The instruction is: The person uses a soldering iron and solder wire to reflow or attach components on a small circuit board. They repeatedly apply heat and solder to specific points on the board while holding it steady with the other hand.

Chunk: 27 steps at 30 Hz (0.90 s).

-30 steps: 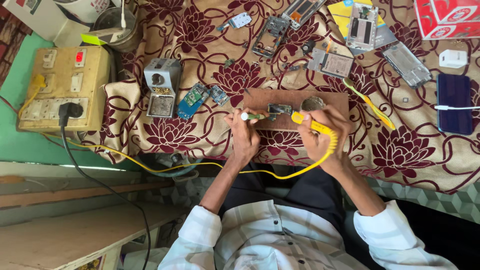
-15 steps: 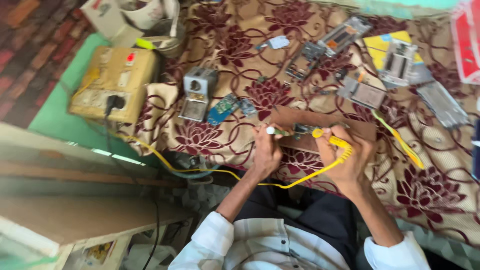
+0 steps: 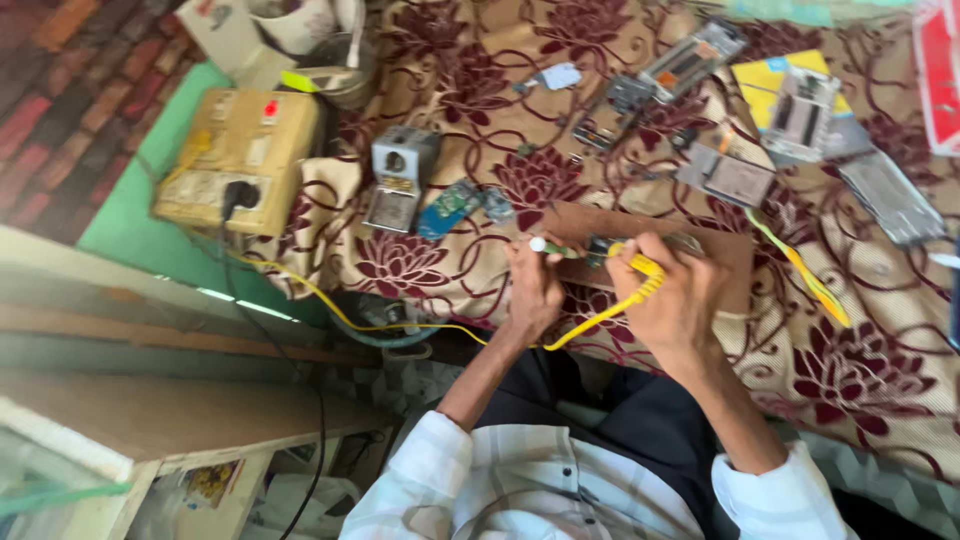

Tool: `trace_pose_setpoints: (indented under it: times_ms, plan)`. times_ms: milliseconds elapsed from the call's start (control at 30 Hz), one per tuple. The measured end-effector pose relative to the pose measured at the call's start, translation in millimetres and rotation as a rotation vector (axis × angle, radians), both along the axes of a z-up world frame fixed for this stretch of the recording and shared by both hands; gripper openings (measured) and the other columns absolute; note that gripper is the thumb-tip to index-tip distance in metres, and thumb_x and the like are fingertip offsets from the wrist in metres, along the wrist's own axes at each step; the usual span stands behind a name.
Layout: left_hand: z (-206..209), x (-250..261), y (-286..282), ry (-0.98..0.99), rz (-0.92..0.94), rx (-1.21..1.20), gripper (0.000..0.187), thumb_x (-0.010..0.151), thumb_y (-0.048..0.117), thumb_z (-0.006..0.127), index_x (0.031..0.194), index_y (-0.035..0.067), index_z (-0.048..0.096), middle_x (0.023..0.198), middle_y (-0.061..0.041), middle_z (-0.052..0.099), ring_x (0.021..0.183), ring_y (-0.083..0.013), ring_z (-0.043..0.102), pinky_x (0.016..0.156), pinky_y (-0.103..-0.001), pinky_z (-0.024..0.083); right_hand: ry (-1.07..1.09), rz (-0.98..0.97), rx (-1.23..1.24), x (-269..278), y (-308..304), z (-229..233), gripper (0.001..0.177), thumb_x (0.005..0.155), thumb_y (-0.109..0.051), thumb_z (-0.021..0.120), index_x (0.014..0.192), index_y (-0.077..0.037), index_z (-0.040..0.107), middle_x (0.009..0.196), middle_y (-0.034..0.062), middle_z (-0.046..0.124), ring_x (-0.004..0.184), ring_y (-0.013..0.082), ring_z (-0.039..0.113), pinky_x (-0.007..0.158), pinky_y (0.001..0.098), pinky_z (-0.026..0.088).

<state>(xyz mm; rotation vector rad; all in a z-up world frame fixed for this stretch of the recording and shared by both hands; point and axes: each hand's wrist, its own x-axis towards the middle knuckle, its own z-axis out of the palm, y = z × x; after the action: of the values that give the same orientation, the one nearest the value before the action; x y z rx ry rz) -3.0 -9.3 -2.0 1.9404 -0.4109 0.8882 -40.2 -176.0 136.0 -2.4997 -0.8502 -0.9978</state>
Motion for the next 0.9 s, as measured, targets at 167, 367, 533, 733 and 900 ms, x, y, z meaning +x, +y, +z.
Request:
trace_pose_setpoints:
  times_ms: [167, 367, 533, 733, 900]
  plan:
    - [4.9, 1.1, 3.1, 0.064, -0.048, -0.046, 0.038, 0.077, -0.015, 0.046, 0.11, 0.002, 0.053, 0.095, -0.01, 0.062, 0.087, -0.0292, 0.047, 0.088, -0.042, 0.03, 0.111, -0.135, 0.219, 5.4, 7.6, 3.3, 0.022, 0.1, -0.018, 0.072, 0.083, -0.009, 0.062, 0.064, 0.0098, 0.058, 0.057, 0.0326, 0.058, 0.057, 0.0441, 0.043]
    - [1.8, -2.5, 3.9, 0.069, -0.076, -0.019, 0.035, 0.078, -0.016, 0.046, 0.107, 0.003, 0.053, 0.095, -0.01, 0.064, 0.086, -0.0268, 0.048, 0.086, -0.04, 0.03, 0.123, -0.208, 0.149, 8.4, 8.2, -0.4, 0.026, 0.1, -0.021, 0.073, 0.078, -0.008, 0.064, 0.057, 0.0106, 0.055, 0.051, 0.0337, 0.054, 0.053, 0.0462, 0.04]
    - [3.4, -1.4, -0.5, 0.068, -0.029, -0.028, 0.029, 0.085, -0.014, 0.051, 0.107, 0.003, 0.054, 0.091, -0.012, 0.059, 0.086, -0.0279, 0.049, 0.086, -0.04, 0.031, 0.13, -0.183, 0.136, 5.2, 11.7, 13.9, 0.025, 0.099, -0.026, 0.074, 0.082, -0.008, 0.066, 0.063, 0.0125, 0.06, 0.054, 0.0353, 0.057, 0.053, 0.0464, 0.042]
    - [-9.3, 2.1, -0.6, 0.01, -0.101, -0.07, 0.033, 0.085, -0.016, 0.047, 0.113, 0.002, 0.052, 0.099, -0.01, 0.068, 0.092, -0.0288, 0.056, 0.093, -0.044, 0.029, 0.242, -0.075, 0.241, 10.9, 9.7, 20.8, 0.023, 0.099, -0.026, 0.071, 0.087, -0.007, 0.066, 0.07, 0.0147, 0.065, 0.061, 0.0364, 0.064, 0.055, 0.045, 0.048]
    - [-7.9, 2.0, 3.2, 0.032, -0.066, -0.032, 0.039, 0.078, -0.015, 0.045, 0.111, 0.003, 0.054, 0.101, -0.014, 0.059, 0.095, -0.0317, 0.052, 0.094, -0.044, 0.032, 0.295, -0.09, 0.232, 12.2, 11.8, 33.3, 0.019, 0.095, -0.021, 0.069, 0.085, -0.005, 0.067, 0.06, 0.0152, 0.062, 0.052, 0.033, 0.063, 0.051, 0.0423, 0.048]
